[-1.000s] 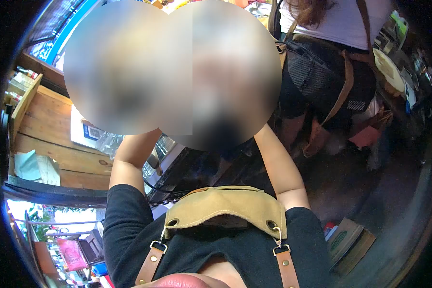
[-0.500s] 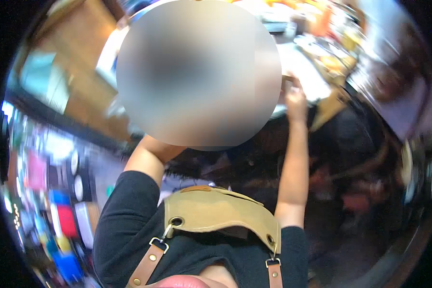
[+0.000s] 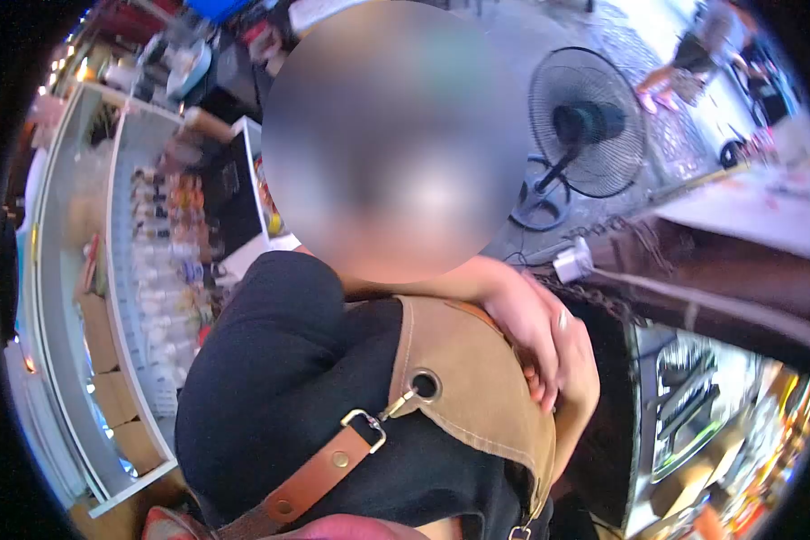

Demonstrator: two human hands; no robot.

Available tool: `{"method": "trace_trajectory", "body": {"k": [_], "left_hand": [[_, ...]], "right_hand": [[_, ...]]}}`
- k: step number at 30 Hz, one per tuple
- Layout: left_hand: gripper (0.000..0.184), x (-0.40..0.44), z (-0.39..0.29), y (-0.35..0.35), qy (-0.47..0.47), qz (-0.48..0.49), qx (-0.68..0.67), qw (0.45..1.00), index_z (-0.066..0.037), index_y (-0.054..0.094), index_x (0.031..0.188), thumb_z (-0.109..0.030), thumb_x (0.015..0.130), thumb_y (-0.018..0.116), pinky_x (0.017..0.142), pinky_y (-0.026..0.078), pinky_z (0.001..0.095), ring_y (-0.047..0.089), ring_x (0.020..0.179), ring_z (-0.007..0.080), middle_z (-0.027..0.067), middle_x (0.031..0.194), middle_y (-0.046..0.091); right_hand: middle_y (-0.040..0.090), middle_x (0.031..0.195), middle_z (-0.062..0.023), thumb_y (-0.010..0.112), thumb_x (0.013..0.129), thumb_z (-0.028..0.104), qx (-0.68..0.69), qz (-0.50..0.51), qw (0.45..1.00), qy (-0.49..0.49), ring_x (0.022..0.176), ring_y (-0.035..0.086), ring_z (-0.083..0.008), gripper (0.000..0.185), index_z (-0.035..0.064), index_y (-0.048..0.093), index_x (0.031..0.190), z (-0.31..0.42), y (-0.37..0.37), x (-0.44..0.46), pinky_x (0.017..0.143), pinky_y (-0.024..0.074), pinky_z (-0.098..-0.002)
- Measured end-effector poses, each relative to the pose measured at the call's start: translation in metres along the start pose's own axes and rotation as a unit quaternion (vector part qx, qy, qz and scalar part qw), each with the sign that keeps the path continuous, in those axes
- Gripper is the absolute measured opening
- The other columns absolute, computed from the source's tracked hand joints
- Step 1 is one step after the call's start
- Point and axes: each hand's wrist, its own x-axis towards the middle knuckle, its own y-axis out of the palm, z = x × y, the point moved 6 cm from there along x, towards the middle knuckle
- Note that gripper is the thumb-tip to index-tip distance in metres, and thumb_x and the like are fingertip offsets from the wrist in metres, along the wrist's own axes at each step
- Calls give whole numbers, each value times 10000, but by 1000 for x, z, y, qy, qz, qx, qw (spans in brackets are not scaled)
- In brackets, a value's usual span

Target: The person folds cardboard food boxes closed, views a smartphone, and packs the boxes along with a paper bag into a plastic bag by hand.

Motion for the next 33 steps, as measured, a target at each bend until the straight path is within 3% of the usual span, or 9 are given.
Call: {"method": "trace_trajectory", "body": {"k": [1, 3, 6, 10, 13, 18, 23, 27, 33], "left_hand": [[369, -35, 12, -11, -42, -53, -86, 994, -11, 578, 1169, -281, 929, 502, 965, 363, 308, 522, 1075, 171, 110, 1098, 603], [482, -122, 24, -36, 112, -153, 232, 954, 29, 450, 1289, -308, 945, 464, 1030, 300, 332, 428, 1202, 218, 155, 1277, 487], [564, -241, 139, -62, 45, -181, 78, 979, 6, 336, 1372, -370, 957, 406, 1088, 205, 345, 288, 1317, 222, 162, 1417, 328], [716, -374, 246, -58, 38, -316, -89, 944, -52, 323, 1396, -521, 876, 474, 1094, 206, 367, 251, 1350, 246, 168, 1451, 278], [1031, -485, 276, -56, -353, -573, 52, 738, -86, 343, 1385, -686, 608, 659, 1038, 310, 421, 346, 1291, 325, 205, 1405, 334], [708, -564, 282, -28, -9, -796, -21, 605, -50, 398, 1330, -456, 800, 635, 968, 389, 419, 484, 1160, 358, 232, 1276, 475], [502, -603, 330, 1, -27, -862, 39, 505, -55, 549, 1187, -408, 832, 588, 850, 445, 378, 562, 987, 352, 242, 1080, 568], [359, -628, 319, 16, -116, -806, 7, 580, -30, 678, 750, -335, 883, 543, 574, 423, 333, 552, 616, 189, 86, 637, 606], [308, -658, 314, -1, 60, -887, 62, 454, -26, 500, 1184, -202, 942, 426, 926, 407, 322, 525, 1081, 216, 149, 1132, 560]], "right_hand": [[550, 920, -158, 329, 941, 384, 45, 23, 996, 79, 875, 518, -213, 492, -39, 557, 1048, -18, 14, 26, 759, 408, -333], [587, 716, -66, 288, 975, 436, 43, 64, 976, 203, 691, 526, -122, 563, -37, 590, 929, -66, 46, 73, 608, 441, -298], [609, 960, -246, 363, 932, 347, -324, 142, 923, 151, 947, 574, -398, 443, -29, 590, 993, -157, 100, 136, 785, 438, -452], [609, 994, -243, 412, 913, 332, -386, 198, 874, 221, 978, 569, -391, 410, -16, 587, 1042, -178, 151, 199, 823, 436, -438], [609, 1019, -241, 450, 900, 320, -411, 241, 850, 223, 1001, 565, -386, 397, -7, 585, 1080, -182, 194, 252, 852, 435, -428], [610, 1050, -238, 502, 880, 299, -445, 293, 833, 145, 1027, 562, -380, 391, 6, 585, 1126, -192, 267, 353, 889, 434, -414], [612, 1041, -237, 512, 873, 250, -459, 276, 844, 24, 1007, 567, -381, 337, 17, 599, 1102, -161, 341, 425, 883, 435, -420], [610, 1048, -228, 516, 862, 243, -467, 311, 827, 12, 998, 569, -378, 325, 30, 603, 1092, -170, 373, 449, 881, 433, -437], [629, 782, -227, 553, 784, 243, -511, 313, 796, 87, 763, 612, -402, 252, 26, 674, 744, -185, 394, 508, 743, 493, -466]]}}
